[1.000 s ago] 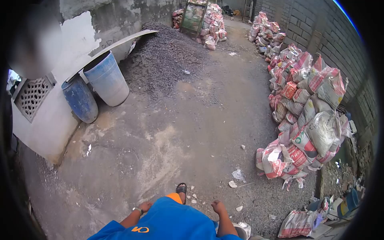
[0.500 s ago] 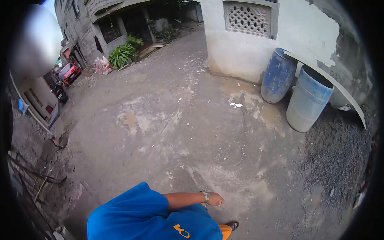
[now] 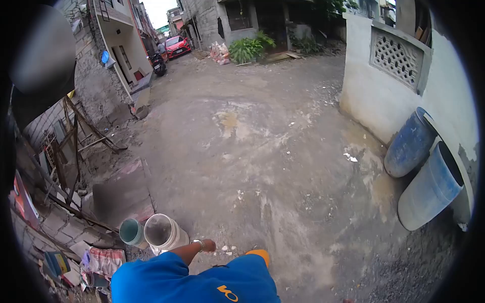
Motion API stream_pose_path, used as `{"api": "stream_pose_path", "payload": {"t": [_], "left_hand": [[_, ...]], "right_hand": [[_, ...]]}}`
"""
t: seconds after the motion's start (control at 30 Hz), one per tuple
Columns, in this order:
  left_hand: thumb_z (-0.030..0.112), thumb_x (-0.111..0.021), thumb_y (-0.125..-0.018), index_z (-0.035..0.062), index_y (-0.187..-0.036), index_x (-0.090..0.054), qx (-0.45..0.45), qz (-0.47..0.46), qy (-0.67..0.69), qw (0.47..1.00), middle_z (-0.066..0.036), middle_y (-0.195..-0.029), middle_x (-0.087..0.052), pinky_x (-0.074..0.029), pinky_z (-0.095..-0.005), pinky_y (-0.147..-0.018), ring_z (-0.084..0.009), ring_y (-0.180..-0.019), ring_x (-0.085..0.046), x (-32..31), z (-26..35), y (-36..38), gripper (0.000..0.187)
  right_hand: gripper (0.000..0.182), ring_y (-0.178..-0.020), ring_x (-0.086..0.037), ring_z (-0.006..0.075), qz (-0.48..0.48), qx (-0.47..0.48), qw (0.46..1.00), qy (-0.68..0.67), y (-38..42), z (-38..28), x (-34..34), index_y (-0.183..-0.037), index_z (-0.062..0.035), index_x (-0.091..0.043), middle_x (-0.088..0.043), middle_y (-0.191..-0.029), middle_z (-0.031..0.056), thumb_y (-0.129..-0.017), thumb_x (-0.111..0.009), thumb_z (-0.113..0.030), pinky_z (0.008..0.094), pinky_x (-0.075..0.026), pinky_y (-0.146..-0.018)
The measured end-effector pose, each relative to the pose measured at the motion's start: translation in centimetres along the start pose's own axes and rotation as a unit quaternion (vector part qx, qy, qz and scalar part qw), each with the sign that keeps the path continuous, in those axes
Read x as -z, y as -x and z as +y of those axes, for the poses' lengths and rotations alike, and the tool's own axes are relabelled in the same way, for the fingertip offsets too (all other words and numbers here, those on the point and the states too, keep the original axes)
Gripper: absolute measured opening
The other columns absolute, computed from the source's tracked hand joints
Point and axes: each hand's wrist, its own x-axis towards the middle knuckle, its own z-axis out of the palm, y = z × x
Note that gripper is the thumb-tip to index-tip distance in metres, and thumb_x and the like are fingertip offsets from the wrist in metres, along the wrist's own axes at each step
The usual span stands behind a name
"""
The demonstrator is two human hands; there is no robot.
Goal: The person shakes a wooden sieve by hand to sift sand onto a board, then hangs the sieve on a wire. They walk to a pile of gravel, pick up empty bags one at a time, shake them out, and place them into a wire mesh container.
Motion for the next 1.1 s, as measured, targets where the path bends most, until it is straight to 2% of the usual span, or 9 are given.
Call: {"api": "stream_pose_path", "payload": {"t": [0.07, 0.1, 0.27, 0.33, 0.5, 0.57, 0.7, 0.9, 1.1], "left_hand": [[0.027, -0.052, -0.084, 0.0085, -0.097, -0.069, -0.077, -0.041, -0.012, 0.996, -0.01, -0.104, -0.067, -0.048, -0.0414, -0.084, -0.0291, -0.096, -0.063, -3.5, 3.1, -1.6, 0.028], [0.028, -0.052, -0.085, 0.0082, -0.099, -0.068, -0.048, -0.026, 0.108, 0.993, -0.011, -0.105, -0.067, -0.047, -0.0413, -0.085, -0.0301, -0.099, -0.062, -4.0, 5.7, -1.7, 0.029], [0.032, -0.052, -0.086, 0.0086, -0.107, -0.064, -0.122, -0.062, 0.062, 0.989, -0.014, -0.108, -0.065, -0.046, -0.0413, -0.088, -0.0325, -0.101, -0.061, 0.9, 18.4, -6.5, 0.034], [0.035, -0.055, -0.084, 0.0098, -0.103, -0.066, -0.187, -0.054, 0.026, 0.98, -0.016, -0.107, -0.065, -0.047, -0.0415, -0.087, -0.0326, -0.1, -0.061, 4.4, 22.0, -9.4, 0.033], [0.024, -0.057, -0.082, 0.0051, -0.093, -0.068, -0.401, -0.125, -0.232, 0.877, -0.015, -0.1, -0.067, -0.053, -0.0377, -0.075, -0.0257, -0.091, -0.066, 13.6, 31.6, -22.4, 0.024], [0.017, -0.056, -0.082, 0.0068, -0.094, -0.068, -0.174, -0.168, -0.138, 0.96, -0.013, -0.096, -0.068, -0.052, -0.0357, -0.076, -0.0226, -0.088, -0.066, 18.1, 41.2, -22.8, 0.02], [0.022, -0.054, -0.082, 0.0107, -0.09, -0.069, -0.292, -0.141, -0.3, 0.897, -0.009, -0.086, -0.069, -0.05, -0.034, -0.076, -0.0235, -0.082, -0.065, 21.4, 60.4, -31.7, 0.02], [0.034, -0.056, -0.084, 0.0115, -0.107, -0.063, -0.476, -0.005, -0.205, 0.855, -0.015, -0.103, -0.066, -0.048, -0.0402, -0.084, -0.032, -0.098, -0.062, 20.2, 97.3, -26.5, 0.033], [0.036, -0.053, -0.091, 0.009, -0.115, -0.056, -0.59, -0.122, 0.032, 0.798, -0.006, -0.088, -0.065, -0.048, -0.0341, -0.075, -0.0174, -0.081, -0.061, 11.4, 109.4, -12.7, 0.036]], "right_hand": [[0.052, -0.112, -0.055, 0.0326, -0.032, 0.085, 0.995, 0.041, -1.0, -1.5, -1.3, -0.126, -0.0001, -0.053, -0.06, -0.12, 0.0188, -0.091, -0.048, -0.038, 0.0419, -0.041, -0.097], [0.01, -0.063, -0.056, 0.013, -0.045, 0.189, 0.917, -0.35, -6.1, -0.8, -7.3, -0.08, -0.0034, -0.058, -0.059, -0.072, 0.0044, -0.083, -0.058, -0.013, 0.0248, -0.047, -0.056], [0.031, -0.074, -0.061, 0.0211, -0.259, 0.271, 0.925, -0.059, -1.3, -1.3, -13.5, -0.086, -0.0011, -0.065, -0.065, -0.077, 0.0108, -0.085, -0.063, -0.032, 0.033, -0.047, -0.07], [0.026, -0.077, -0.061, 0.0281, -0.162, 0.309, 0.928, -0.131, -0.7, 0.6, -13.5, -0.086, -0.0023, -0.065, -0.064, -0.078, 0.0137, -0.083, -0.065, -0.028, 0.036, -0.047, -0.072], [0.02, -0.087, -0.063, 0.0366, 0.035, 0.064, 0.989, -0.13, 0.3, 15.4, -1.7, -0.093, -0.0028, -0.063, -0.065, -0.095, 0.0196, -0.084, -0.056, -0.019, 0.042, -0.049, -0.074], [0.022, -0.091, -0.062, 0.0376, 0.244, -0.007, 0.958, -0.149, 1.3, 25.4, 0.2, -0.097, -0.0027, -0.063, -0.065, -0.095, 0.0202, -0.085, -0.054, -0.019, 0.0423, -0.049, -0.079], [0.021, -0.081, -0.061, 0.0187, 0.524, -0.299, 0.753, -0.263, 11.6, 40.2, 1.0, -0.098, -0.0005, -0.061, -0.066, -0.086, 0.0104, -0.085, -0.056, -0.016, 0.0336, -0.049, -0.072], [0.014, -0.064, -0.053, 0.0152, 0.511, -0.45, 0.56, -0.471, 24.8, 39.0, -3.2, -0.084, -0.0008, -0.058, -0.058, -0.075, 0.0066, -0.08, -0.055, -0.014, 0.0285, -0.045, -0.059], [0.018, -0.071, -0.054, 0.02, 0.241, -0.39, 0.763, -0.456, 19.0, 46.9, -2.5, -0.089, -0.0015, -0.058, -0.059, -0.083, 0.0103, -0.081, -0.053, -0.017, 0.0314, -0.045, -0.065]]}}
